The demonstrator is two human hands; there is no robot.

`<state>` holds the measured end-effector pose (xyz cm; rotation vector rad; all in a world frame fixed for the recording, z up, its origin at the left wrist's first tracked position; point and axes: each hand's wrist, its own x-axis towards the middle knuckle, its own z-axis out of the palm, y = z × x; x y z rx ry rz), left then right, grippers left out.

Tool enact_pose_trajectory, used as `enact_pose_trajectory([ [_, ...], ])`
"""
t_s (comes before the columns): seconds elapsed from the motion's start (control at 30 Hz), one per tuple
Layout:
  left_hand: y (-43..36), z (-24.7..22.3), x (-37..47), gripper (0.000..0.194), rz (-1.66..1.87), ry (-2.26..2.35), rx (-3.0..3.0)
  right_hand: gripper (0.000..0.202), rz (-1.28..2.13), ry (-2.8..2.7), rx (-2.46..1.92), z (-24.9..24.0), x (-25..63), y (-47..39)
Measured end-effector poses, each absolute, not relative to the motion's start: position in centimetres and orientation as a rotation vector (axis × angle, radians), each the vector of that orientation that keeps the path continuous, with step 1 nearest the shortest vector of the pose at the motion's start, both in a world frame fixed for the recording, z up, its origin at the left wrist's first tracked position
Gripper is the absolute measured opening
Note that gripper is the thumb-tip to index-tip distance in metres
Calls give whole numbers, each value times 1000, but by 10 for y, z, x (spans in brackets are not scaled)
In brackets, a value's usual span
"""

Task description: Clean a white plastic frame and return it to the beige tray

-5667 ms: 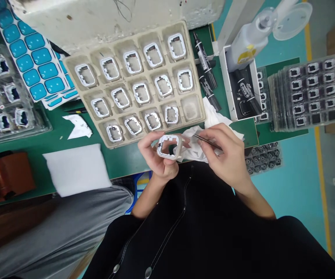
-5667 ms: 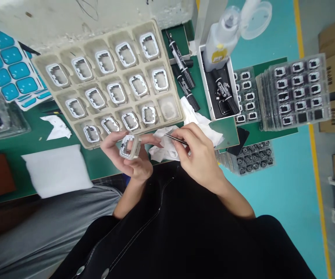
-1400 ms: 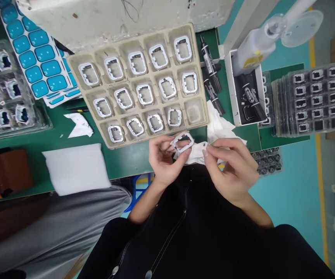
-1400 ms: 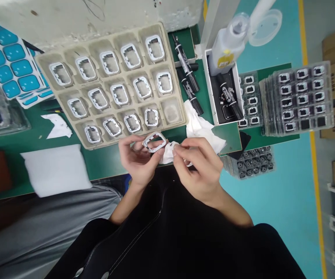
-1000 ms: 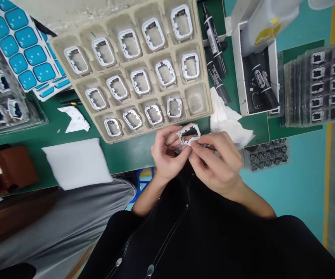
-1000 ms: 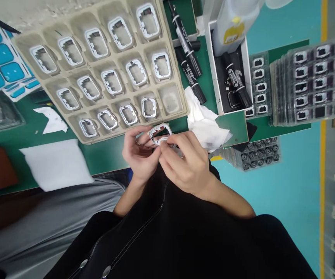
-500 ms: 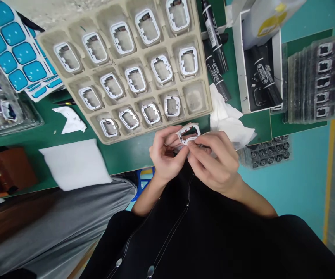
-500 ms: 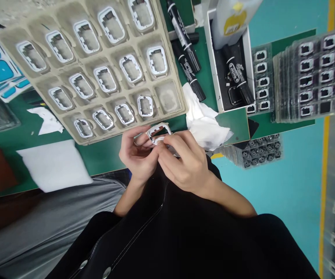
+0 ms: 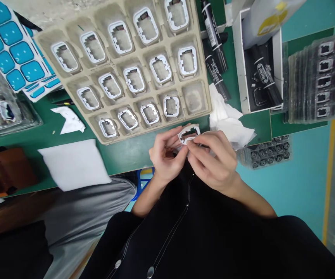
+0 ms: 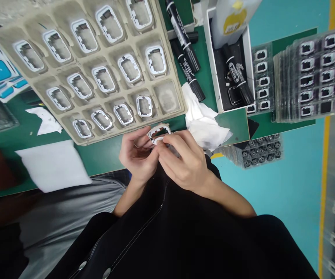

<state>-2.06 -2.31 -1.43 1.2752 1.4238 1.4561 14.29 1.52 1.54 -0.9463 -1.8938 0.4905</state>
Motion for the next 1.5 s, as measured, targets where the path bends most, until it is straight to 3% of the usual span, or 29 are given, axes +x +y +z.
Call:
enact_pose_trajectory([
  [0.23,-22,-15,-22,53,1433,1445,1359,35,533,-1890,-951,13,143,16],
  [0.5,-21,-14,-22,53,1429,1440,1362,26,486,-1953,-905,15,145,20],
  [1.33,-22,-11,-23,53,1437,1471,1346,39,547,-1886,-890,11,146,22],
  [1.5,-23,-11,-21,52,1444,1478,1320,33,521,-1946,-850,12,149,24],
])
